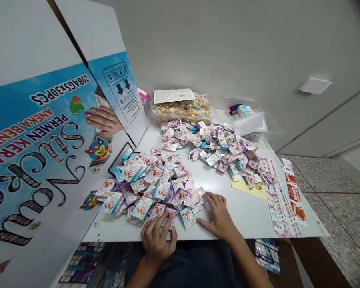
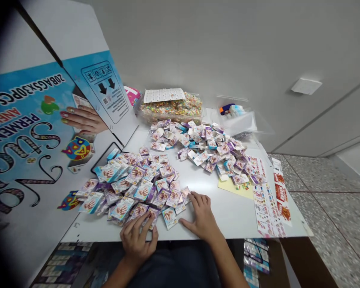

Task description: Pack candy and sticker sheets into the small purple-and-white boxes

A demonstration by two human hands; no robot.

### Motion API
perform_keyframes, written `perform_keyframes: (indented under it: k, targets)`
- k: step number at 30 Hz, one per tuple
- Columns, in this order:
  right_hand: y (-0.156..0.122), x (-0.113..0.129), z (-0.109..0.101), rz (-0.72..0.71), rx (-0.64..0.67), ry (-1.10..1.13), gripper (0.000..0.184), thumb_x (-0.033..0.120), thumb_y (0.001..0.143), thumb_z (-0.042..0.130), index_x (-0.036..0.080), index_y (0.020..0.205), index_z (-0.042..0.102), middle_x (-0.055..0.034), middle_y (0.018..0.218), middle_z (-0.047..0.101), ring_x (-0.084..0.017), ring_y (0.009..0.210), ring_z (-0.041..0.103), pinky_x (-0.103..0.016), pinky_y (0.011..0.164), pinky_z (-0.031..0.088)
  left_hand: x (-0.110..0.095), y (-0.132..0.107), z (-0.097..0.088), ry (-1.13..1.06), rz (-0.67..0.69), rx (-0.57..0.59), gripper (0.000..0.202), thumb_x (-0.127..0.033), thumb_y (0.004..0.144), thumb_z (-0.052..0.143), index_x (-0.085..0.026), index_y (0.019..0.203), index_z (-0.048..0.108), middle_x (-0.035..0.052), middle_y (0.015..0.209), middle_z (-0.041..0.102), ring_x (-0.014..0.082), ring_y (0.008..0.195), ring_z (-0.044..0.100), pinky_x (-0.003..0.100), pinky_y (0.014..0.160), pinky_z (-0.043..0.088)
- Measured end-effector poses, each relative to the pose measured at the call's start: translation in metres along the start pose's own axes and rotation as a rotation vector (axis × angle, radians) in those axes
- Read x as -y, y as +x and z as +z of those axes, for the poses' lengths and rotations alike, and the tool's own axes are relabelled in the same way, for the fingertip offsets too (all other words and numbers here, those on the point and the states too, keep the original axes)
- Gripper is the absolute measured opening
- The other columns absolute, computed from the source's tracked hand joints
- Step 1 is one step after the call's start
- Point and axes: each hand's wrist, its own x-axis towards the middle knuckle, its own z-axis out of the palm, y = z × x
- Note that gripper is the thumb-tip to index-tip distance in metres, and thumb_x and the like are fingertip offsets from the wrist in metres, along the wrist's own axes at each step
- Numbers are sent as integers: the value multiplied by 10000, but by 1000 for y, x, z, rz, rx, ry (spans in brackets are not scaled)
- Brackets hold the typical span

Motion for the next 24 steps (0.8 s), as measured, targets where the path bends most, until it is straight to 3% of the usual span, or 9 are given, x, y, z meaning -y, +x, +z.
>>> perform_keyframes:
  k: [5,10,13,19,24]
  targets:
    - [-1,5,5,-23,20,-123,1036,729,821,641,158,1600,268,-216,1471,526,-378,1228,532,-571,1061,364,-2,2,-2,-44,-23,-10,259,-163,873,650,-170,1125,710,122,1044,758,284,1015,619,452,952,431]
    - [-7,13,11,-32,9,-156,1130,810,797,592,157,1624,185,-239,1588,385,-414,1374,436,-578,1104,314,-2,0,-4,-77,-24,7,307,-334,890,652,-177,1149,702,133,1089,741,301,1052,606,471,976,422]
    - [-8,19,16,1,-27,-164,1114,800,807,591,154,1618,185,-249,1587,382,-421,1404,416,-594,1125,289,-2,-2,-4,-68,-50,13,404,-422,863,681,-187,1191,682,136,1123,730,309,1075,595,487,1006,410]
    - [-5,28,27,60,-80,-132,1052,713,862,614,189,1621,106,-251,1562,422,-430,1395,447,-633,1099,323,-2,-2,-3,-12,-27,56,521,-354,809,728,-150,1268,591,161,1202,687,320,1164,567,486,1060,407]
    - [-9,26,29,76,-130,-138,1048,702,873,612,172,1614,94,-273,1605,330,-430,1461,374,-635,1110,332,0,-7,0,19,28,-26,456,-358,814,727,-178,1203,573,159,1214,657,310,1172,558,480,1054,426]
